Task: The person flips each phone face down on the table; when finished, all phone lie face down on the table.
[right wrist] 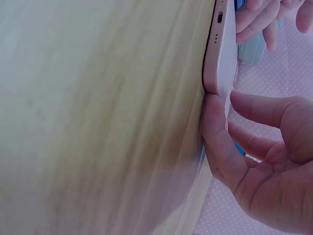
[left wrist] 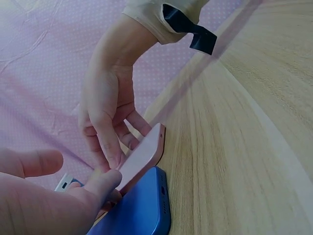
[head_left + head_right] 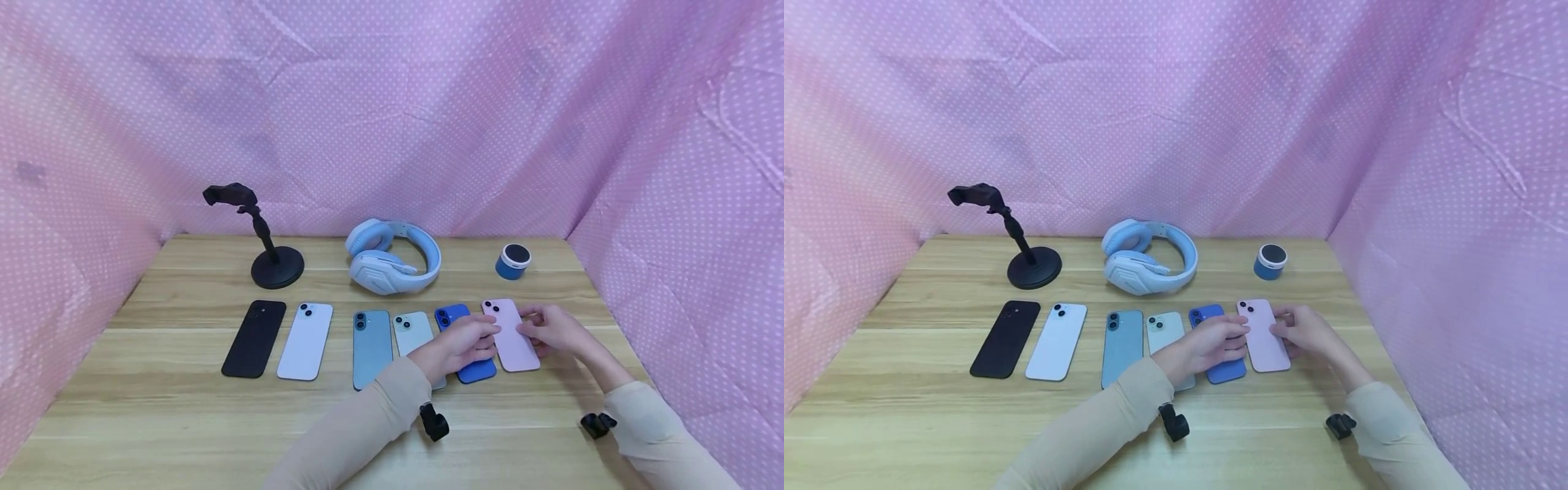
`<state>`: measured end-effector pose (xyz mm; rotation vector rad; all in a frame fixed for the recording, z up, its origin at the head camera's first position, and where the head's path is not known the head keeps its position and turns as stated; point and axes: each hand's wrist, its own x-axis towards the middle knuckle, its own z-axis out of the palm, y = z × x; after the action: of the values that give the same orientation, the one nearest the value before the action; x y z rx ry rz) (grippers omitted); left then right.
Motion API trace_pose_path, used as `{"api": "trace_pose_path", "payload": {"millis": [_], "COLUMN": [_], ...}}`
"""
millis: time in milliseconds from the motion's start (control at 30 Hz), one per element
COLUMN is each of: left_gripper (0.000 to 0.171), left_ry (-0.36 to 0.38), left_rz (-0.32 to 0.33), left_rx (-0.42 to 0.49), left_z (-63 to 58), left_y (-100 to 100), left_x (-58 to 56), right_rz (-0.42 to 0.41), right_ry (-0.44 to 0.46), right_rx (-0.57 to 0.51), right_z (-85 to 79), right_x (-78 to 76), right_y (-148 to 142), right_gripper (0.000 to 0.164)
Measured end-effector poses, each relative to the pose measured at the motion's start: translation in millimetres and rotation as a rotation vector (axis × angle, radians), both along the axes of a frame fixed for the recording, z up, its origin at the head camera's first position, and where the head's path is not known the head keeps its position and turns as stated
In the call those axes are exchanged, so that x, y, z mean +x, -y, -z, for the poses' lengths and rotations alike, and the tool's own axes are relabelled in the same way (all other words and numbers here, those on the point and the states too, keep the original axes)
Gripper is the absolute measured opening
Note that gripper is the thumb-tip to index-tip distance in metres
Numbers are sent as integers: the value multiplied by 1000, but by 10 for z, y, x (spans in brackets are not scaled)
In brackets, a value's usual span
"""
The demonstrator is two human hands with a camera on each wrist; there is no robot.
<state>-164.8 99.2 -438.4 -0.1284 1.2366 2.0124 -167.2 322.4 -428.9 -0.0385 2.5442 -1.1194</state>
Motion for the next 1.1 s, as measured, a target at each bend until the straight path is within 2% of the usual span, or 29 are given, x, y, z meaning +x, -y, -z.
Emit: {"api": "trace_pose_path", "payload": {"millis": [267,467,933,1100], "left_gripper": [47,43,40,39], "left_ry": [45,69,111,104], "left_rz": [-35,-59,-77,-75], "left_rx": [58,94,133,151], "left_z": [36,71,24,29], "left_y": [5,30,56,59], "left_x": [-16,-50,-37,-39], "right_rz": [7,4,-2,-13], "right_ry": [29,19,42,39], "right_rx": [-13,-23,-37,-21], "right_z": [9,27,0,4], "right_x": [-14,-29,-15,-21], "right_y": [-11,-24,-14,-22], "right_gripper": [46,46,49,50]}}
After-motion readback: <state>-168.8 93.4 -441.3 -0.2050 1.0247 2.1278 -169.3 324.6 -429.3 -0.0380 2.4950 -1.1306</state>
